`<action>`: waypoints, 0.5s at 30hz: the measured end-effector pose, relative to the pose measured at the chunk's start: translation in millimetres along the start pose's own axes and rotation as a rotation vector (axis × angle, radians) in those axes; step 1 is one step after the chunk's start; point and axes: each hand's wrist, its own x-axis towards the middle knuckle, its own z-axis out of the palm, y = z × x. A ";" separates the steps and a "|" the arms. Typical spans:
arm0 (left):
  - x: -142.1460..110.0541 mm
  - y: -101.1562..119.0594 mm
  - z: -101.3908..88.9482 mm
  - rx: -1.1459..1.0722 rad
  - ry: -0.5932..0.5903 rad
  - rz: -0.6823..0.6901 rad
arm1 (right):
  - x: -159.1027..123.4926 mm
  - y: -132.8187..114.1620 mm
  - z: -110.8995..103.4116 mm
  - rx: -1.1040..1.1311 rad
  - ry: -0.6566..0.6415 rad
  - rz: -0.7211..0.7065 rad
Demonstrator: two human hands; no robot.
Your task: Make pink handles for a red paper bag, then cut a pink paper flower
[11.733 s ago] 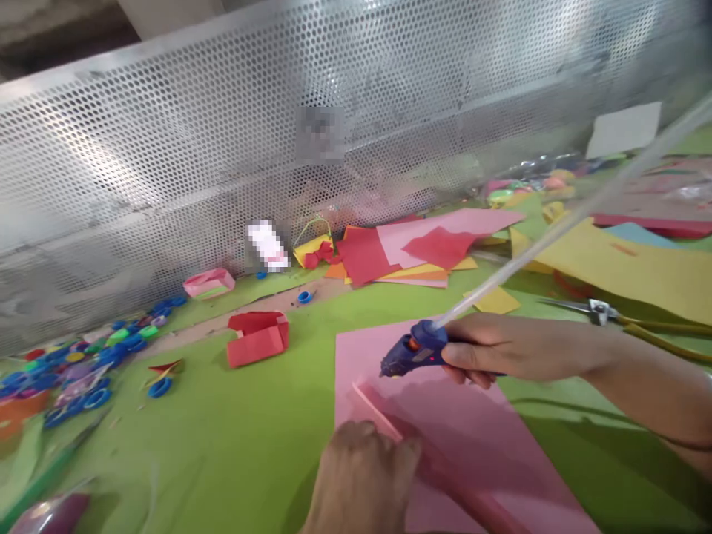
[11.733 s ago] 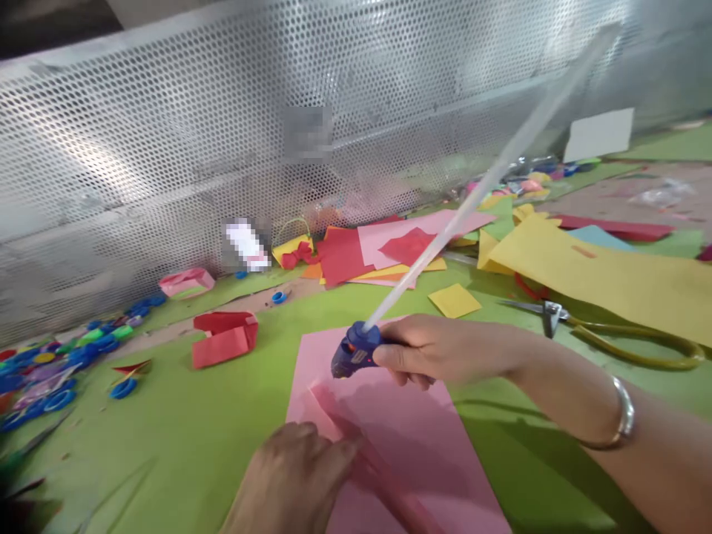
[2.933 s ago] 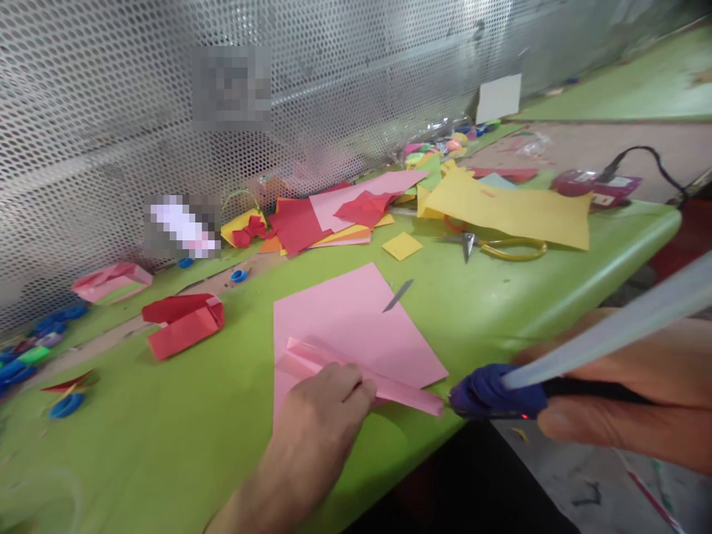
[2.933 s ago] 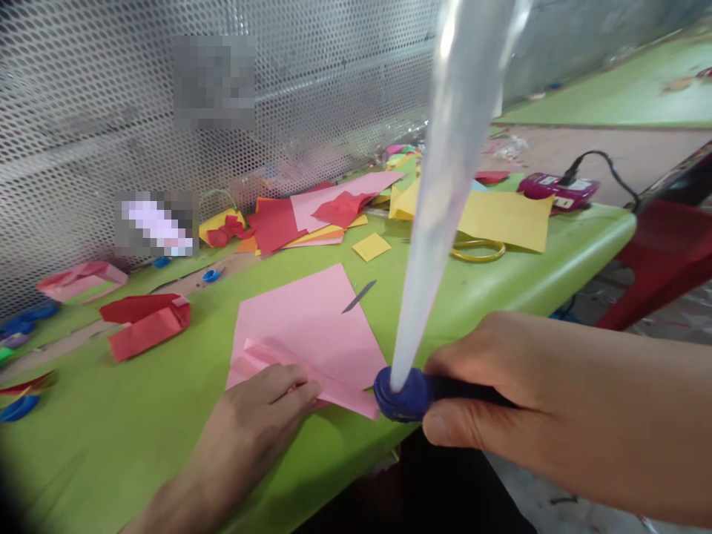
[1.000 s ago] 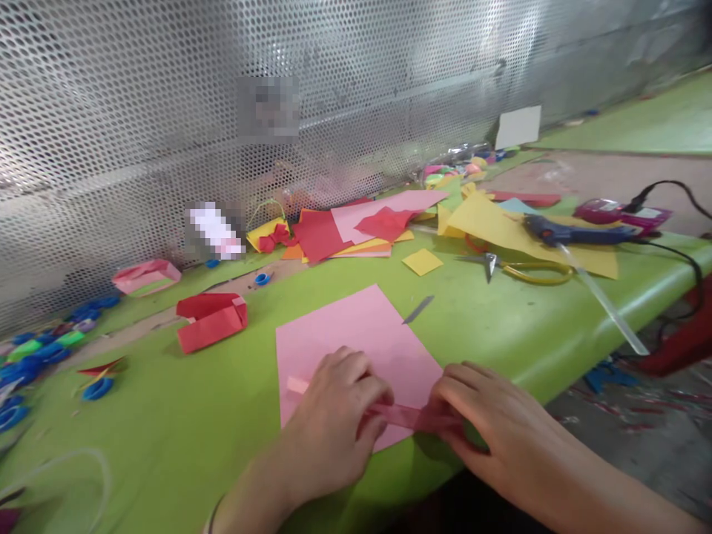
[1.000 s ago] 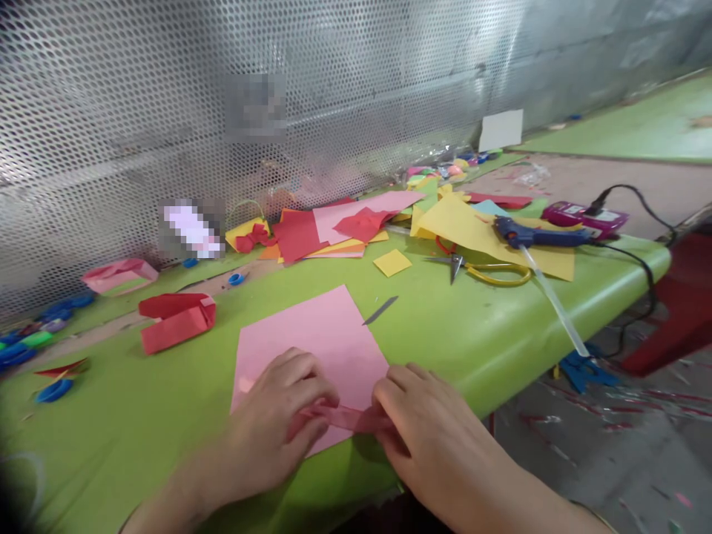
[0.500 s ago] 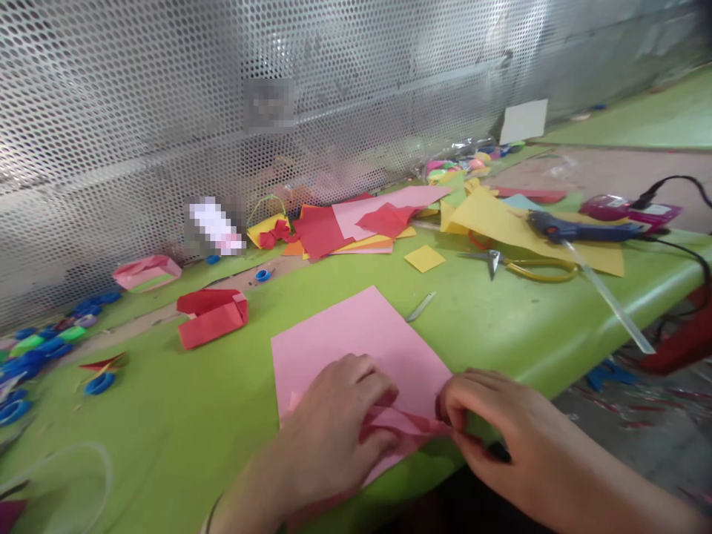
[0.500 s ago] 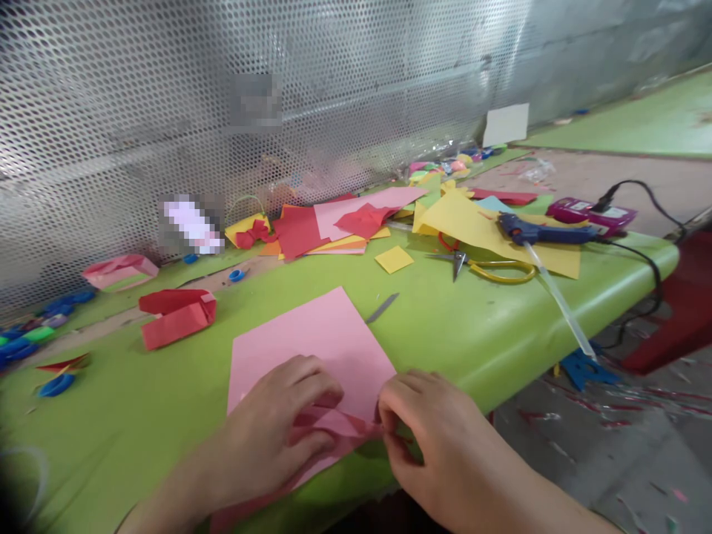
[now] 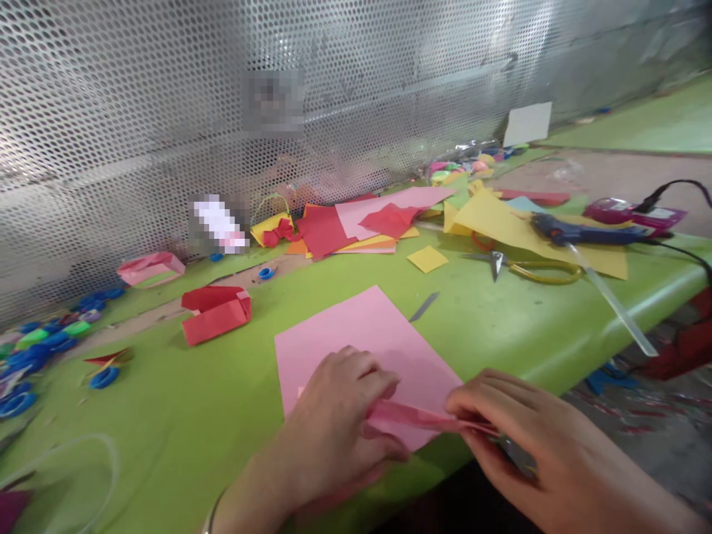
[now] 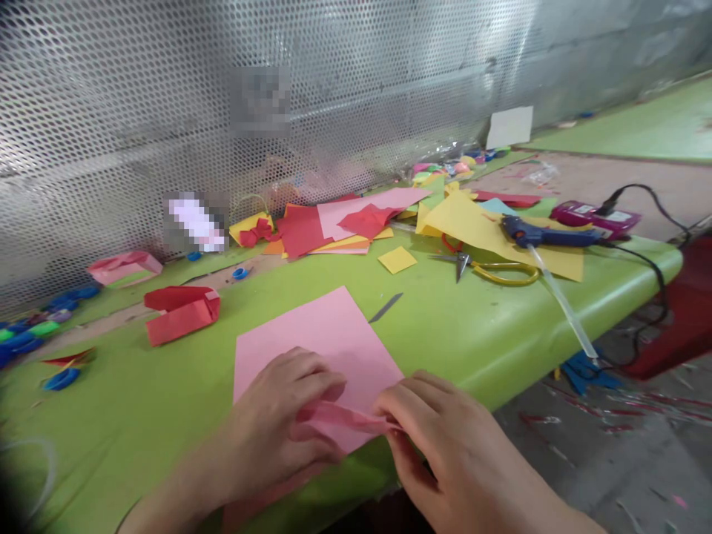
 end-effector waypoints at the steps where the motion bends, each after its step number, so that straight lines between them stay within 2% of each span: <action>1: 0.6 -0.4 -0.4 -0.019 0.027 0.009 | 1.5 0.3 0.9 0.015 0.014 0.005; 7: 3.7 1.9 -2.3 -0.097 0.131 -0.042 | 5.8 5.4 5.3 0.037 0.035 0.050; 12: 4.4 4.0 -1.6 -0.102 0.159 -0.036 | 15.3 7.6 13.2 0.032 -0.070 0.071; 15: 3.9 4.1 -0.5 -0.083 0.167 -0.033 | 24.6 4.8 21.4 0.003 -0.075 0.047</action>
